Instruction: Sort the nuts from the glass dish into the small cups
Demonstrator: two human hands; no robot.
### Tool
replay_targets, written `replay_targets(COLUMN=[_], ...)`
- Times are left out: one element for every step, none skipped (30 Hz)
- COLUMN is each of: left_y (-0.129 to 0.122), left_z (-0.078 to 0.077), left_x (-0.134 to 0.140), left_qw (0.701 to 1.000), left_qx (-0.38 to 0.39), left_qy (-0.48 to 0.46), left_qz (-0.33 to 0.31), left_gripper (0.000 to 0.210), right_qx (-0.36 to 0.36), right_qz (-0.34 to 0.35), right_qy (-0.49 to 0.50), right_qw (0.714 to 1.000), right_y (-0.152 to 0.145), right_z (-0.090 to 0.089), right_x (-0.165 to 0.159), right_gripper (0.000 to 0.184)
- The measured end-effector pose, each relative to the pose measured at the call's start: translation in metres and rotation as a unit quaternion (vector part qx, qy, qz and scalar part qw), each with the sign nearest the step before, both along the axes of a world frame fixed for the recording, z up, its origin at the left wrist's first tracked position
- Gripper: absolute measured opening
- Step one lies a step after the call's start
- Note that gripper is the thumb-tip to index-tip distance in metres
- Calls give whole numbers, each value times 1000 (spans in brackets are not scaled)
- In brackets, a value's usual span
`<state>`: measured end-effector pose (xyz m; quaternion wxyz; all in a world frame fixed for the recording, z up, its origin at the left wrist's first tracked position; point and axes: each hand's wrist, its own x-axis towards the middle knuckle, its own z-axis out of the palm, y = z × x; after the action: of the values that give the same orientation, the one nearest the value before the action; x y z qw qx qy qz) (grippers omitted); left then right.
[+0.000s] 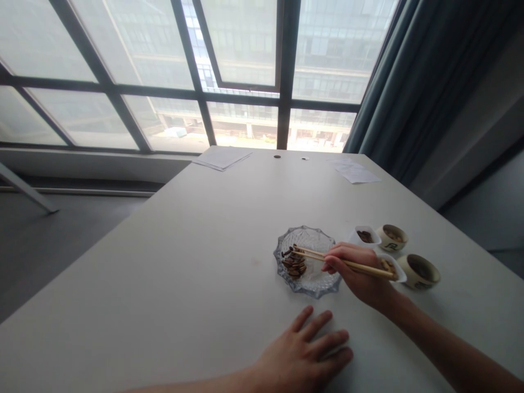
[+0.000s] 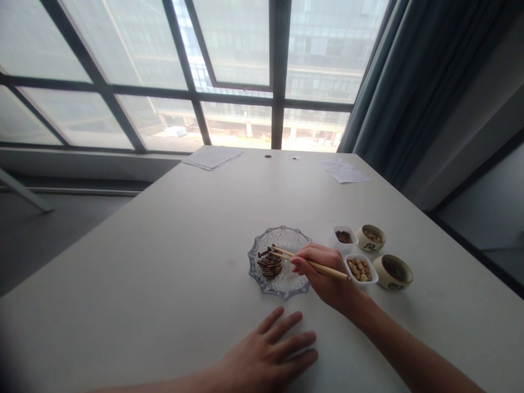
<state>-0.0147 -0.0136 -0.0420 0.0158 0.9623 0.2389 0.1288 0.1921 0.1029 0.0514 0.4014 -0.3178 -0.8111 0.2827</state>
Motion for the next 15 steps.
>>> replay_targets(left_y=[0, 0, 0, 0, 0, 1, 1, 1, 1, 1, 1, 1, 1, 1, 0], left_z=[0, 0, 0, 1, 1, 2, 2, 3, 3, 4, 4, 3, 3, 3, 3], left_x=[0, 0, 0, 0, 0, -1, -1, -1, 0, 0, 0, 0, 0, 0, 0], left_qw=[1000, 1000, 1000, 1000, 1000, 1000, 1000, 1000, 1000, 1000, 1000, 1000, 1000, 1000, 1000], left_qx=[-2, -5, -6, -6, -4, -2, 0, 2, 2, 1, 0, -2, -4, -5, -4], left_qy=[2, 5, 7, 7, 6, 3, 0, -3, -5, -6, -5, -4, -2, -1, 1], left_qz=[1, 2, 2, 2, -1, -3, -5, -5, -5, -3, -1, 0, 0, -1, -1], left_gripper=[47, 47, 46, 46, 46, 46, 45, 45, 45, 45, 45, 46, 46, 46, 46], right_qx=[-2, -2, -2, -1, -1, -2, -3, -7, -11, -14, -15, -13, -10, -3, 6], right_qz=[3, 6, 10, 12, 14, 15, 15, 11, 8, 4, 0, -6, -13, -21, -29], right_qy=[1, 2, 4, 5, 7, 9, 13, 17, 21, 26, 32, 37, 41, 44, 47], right_qw=[1000, 1000, 1000, 1000, 1000, 1000, 1000, 1000, 1000, 1000, 999, 999, 999, 999, 998], right_y=[0, 0, 0, 0, 0, -1, -1, -2, -2, -2, -3, -3, -3, -4, -5], right_z=[-1, -1, -2, -2, -2, -2, -3, -4, -4, -5, -5, -5, -4, -3, 0], right_x=[-1, -2, -2, -3, -3, -4, -4, -4, -5, -5, -6, -7, -7, -7, -6], right_gripper=[23, 24, 25, 26, 27, 27, 28, 29, 30, 30, 31, 30, 30, 29, 29])
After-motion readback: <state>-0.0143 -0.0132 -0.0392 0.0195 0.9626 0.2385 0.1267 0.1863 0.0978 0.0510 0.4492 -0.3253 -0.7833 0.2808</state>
